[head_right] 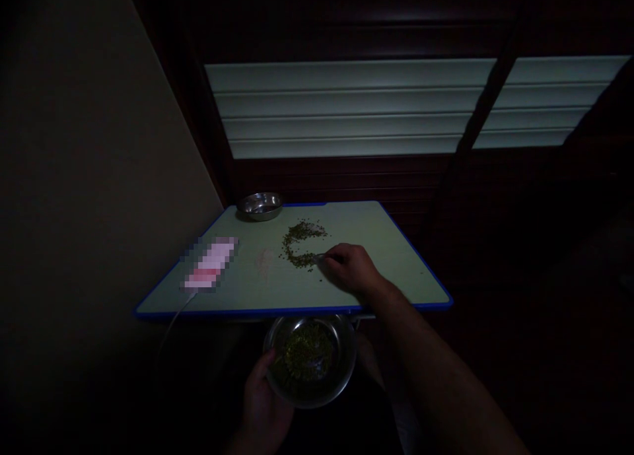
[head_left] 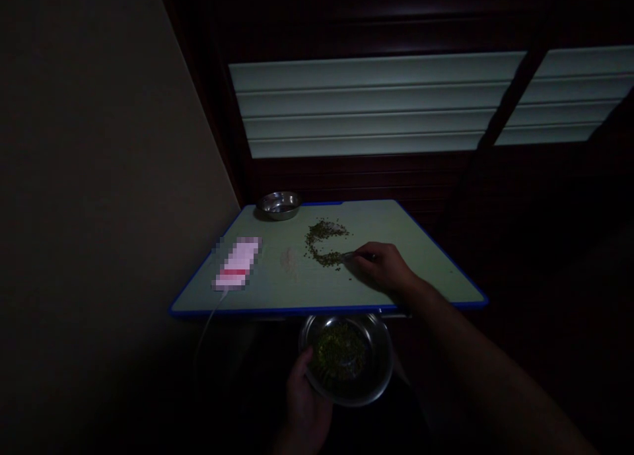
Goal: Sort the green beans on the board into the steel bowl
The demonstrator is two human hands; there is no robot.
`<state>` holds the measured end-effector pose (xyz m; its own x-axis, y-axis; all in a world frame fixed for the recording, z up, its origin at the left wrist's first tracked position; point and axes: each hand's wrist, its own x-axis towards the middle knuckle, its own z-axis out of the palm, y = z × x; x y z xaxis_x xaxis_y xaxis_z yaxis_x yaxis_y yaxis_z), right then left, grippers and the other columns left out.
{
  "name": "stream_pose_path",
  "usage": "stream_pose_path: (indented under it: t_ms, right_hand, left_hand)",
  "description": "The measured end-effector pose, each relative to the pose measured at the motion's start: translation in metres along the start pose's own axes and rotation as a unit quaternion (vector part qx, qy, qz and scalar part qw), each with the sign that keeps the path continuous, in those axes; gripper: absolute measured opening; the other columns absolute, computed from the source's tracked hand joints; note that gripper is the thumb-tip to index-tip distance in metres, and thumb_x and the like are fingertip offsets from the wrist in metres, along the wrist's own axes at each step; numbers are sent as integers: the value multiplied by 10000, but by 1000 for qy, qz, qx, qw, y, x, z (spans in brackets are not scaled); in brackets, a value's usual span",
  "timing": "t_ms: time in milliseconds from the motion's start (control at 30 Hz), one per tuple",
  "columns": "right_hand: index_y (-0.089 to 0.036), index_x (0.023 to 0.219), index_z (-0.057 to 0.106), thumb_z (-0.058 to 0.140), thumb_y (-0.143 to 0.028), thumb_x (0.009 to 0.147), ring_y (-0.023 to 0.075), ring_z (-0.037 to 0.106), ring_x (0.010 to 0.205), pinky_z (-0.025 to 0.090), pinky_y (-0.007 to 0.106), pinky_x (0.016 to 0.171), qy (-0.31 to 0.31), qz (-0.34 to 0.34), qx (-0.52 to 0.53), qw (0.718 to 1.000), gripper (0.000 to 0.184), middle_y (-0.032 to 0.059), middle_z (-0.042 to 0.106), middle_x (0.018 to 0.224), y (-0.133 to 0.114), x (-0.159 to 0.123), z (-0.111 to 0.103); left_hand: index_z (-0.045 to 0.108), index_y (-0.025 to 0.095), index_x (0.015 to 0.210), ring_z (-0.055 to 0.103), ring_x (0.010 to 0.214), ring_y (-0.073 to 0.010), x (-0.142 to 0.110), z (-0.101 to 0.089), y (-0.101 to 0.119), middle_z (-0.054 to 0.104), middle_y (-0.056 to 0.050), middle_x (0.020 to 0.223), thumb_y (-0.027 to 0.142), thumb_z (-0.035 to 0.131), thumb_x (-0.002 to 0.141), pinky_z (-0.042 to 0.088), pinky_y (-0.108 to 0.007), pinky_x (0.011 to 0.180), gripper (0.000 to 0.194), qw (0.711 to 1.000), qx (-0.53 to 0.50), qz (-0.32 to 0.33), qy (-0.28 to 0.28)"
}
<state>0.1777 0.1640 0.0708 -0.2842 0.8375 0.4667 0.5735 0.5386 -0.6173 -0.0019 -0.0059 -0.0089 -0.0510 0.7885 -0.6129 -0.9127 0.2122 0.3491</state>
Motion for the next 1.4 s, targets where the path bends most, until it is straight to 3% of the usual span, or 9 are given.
stream_pose_path:
  t_ms: [667,1400]
  right_hand:
    - [-189,834,767,653,-275,795,184,680,752,513,303,712,-36,13,62,997,148,75,762,843,-5,-2,1]
    - [-178,878,773,617,-255,825,184,680,779,503,298,729,-44,-13,13,999,182,78,756,870,-6,6,12]
  left_hand:
    - [728,172,1038,726,880,-260,2,-2,-1,784,-79,848,220,577,822,498,-462,963,268,1000,1,-8,0]
    - [717,150,1088,722,890,-257,-1,1,1,784,-91,901,229,583,830,500,-445,955,301,1000,-11,-7,-7]
